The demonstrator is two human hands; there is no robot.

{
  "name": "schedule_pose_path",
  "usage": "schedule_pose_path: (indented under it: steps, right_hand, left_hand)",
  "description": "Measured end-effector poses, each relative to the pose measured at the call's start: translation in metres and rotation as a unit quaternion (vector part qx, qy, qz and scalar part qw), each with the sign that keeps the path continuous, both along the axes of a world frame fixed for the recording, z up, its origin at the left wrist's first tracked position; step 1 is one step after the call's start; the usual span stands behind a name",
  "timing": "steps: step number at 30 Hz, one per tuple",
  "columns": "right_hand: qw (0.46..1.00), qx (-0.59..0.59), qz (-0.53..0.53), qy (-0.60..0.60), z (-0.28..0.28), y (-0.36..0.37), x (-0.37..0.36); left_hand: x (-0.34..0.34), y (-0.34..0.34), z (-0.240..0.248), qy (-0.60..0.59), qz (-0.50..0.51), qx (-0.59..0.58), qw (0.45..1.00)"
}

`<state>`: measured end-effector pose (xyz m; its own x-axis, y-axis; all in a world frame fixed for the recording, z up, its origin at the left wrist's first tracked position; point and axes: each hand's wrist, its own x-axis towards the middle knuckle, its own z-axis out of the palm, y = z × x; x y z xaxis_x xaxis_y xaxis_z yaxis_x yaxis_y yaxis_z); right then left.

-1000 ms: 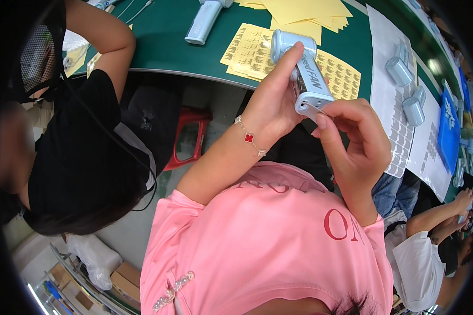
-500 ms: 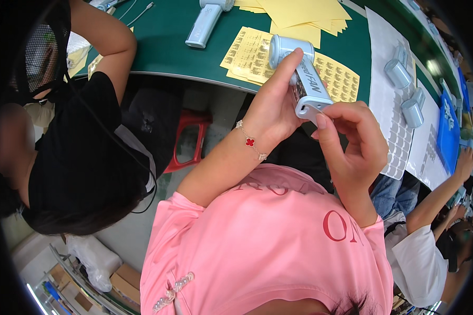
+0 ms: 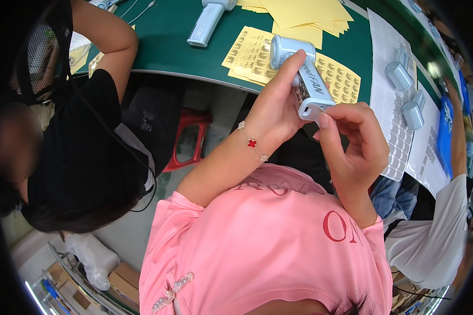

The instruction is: Applying product stickers or labels to small handheld electric fans on an assembly line.

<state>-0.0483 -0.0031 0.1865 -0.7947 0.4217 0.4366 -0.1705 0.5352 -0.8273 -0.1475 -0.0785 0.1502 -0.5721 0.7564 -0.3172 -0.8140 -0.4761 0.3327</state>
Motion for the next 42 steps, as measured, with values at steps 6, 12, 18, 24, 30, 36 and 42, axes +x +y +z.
schedule_pose_path:
  steps: [6,12,18,24,30,36,42]
  right_hand:
    - [0.990,0.137,-0.018,0.041,-0.008,0.005,0.001]
    - [0.998,0.043,-0.055,-0.006,-0.010,0.012,-0.003]
    - [0.939,-0.303,0.157,-0.050,-0.014,0.011,-0.004]
    - [0.993,-0.022,0.098,-0.065,-0.024,0.037,-0.017]
    - [0.974,-0.067,-0.166,-0.139,0.016,0.133,-0.041]
    - [0.813,0.050,-0.288,-0.504,-0.008,0.337,-0.077]
    - [0.849,0.086,-0.198,-0.482,-0.002,0.318,-0.103]
  left_hand:
    - [0.007,0.003,0.003,0.034,0.047,-0.024,0.998]
    - [0.003,-0.007,-0.002,0.028,0.069,-0.042,0.996]
    - [-0.008,-0.002,0.006,0.010,-0.061,-0.061,0.996]
    - [-0.038,0.027,-0.002,0.100,-0.018,-0.108,0.989]
    - [-0.105,0.048,0.000,0.459,0.019,-0.342,0.819]
    - [-0.174,0.098,-0.018,0.720,0.039,-0.633,0.280]
    - [-0.182,0.085,-0.031,0.736,0.083,-0.651,0.165]
